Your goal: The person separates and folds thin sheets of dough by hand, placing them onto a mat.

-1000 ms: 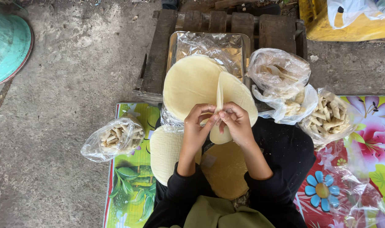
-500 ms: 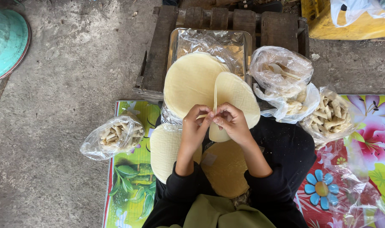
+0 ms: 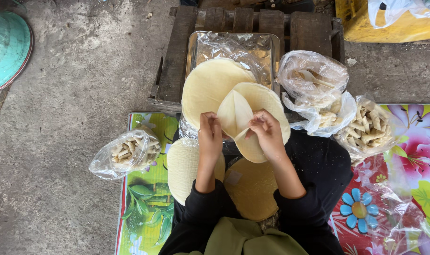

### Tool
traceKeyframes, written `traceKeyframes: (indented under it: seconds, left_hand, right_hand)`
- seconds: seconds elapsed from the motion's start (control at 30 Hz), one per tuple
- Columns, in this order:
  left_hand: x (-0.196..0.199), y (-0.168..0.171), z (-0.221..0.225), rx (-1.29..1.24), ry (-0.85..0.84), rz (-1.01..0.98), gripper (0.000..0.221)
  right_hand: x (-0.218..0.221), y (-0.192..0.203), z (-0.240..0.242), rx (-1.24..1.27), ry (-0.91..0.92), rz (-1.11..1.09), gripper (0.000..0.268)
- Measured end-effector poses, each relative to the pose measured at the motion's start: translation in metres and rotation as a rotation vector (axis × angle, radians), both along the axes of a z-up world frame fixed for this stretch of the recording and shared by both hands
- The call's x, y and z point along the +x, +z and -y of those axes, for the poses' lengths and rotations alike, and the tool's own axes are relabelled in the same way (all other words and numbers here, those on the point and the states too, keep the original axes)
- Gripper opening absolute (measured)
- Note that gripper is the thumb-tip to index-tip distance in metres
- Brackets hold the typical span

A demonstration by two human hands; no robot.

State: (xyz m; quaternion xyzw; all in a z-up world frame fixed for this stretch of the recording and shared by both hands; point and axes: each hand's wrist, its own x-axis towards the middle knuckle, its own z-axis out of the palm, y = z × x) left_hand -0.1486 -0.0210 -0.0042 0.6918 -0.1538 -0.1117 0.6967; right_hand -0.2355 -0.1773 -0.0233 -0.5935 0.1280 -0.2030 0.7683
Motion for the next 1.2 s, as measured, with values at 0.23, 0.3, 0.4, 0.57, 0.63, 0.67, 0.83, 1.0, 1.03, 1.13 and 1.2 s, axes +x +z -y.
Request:
traceKeyframes:
  seconds: [0.23, 0.3, 0.4, 0.57, 0.63, 0.67, 0.83, 1.0, 1.03, 1.13, 1.2]
  left_hand:
    - [-0.009, 0.014, 0.006, 0.145, -0.093, 0.082, 0.019]
    - [-0.015, 0.021, 0.009, 0.245, -0.129, 0.09, 0.022]
    - [-0.024, 0.029, 0.008, 0.265, -0.174, 0.23, 0.027]
    - [-0.018, 0.027, -0.002, 0.213, -0.137, 0.161, 0.032]
    - [-0.012, 0.023, -0.011, 0.139, -0.117, 0.153, 0.033]
    - [-0.008, 0.02, -0.017, 0.102, -0.107, 0.15, 0.034]
    - [0.006, 0.012, -0.047, 0.033, -0.132, 0.144, 0.037]
    - [0.013, 0.016, -0.066, -0.022, -0.07, 0.139, 0.038]
    - [0.015, 0.017, -0.07, -0.014, -0.06, 0.151, 0.037]
    - [0.021, 0.017, -0.086, 0.014, 0.004, 0.175, 0.034]
    - [0.024, 0.016, -0.097, 0.01, 0.033, 0.204, 0.032]
  right_hand:
    - [-0.001, 0.004, -0.014, -0.203, -0.023, -0.019, 0.033]
    - [0.001, 0.0, -0.019, -0.219, -0.086, -0.056, 0.027]
    - [0.0, -0.004, -0.02, -0.246, -0.133, -0.031, 0.018]
    - [-0.006, 0.003, -0.005, -0.246, -0.177, -0.019, 0.018]
    - [-0.012, 0.01, 0.007, -0.342, -0.296, -0.167, 0.015]
    - [-0.014, 0.013, 0.011, -0.312, -0.33, -0.112, 0.015]
    - [-0.021, 0.024, 0.03, -0.091, -0.385, 0.094, 0.016]
    - [-0.027, 0.025, 0.038, -0.124, -0.481, 0.056, 0.016]
    - [-0.028, 0.024, 0.039, -0.15, -0.503, 0.044, 0.016]
    - [-0.03, 0.022, 0.044, -0.127, -0.515, 0.066, 0.016]
    - [-0.03, 0.021, 0.044, -0.104, -0.525, 0.08, 0.017]
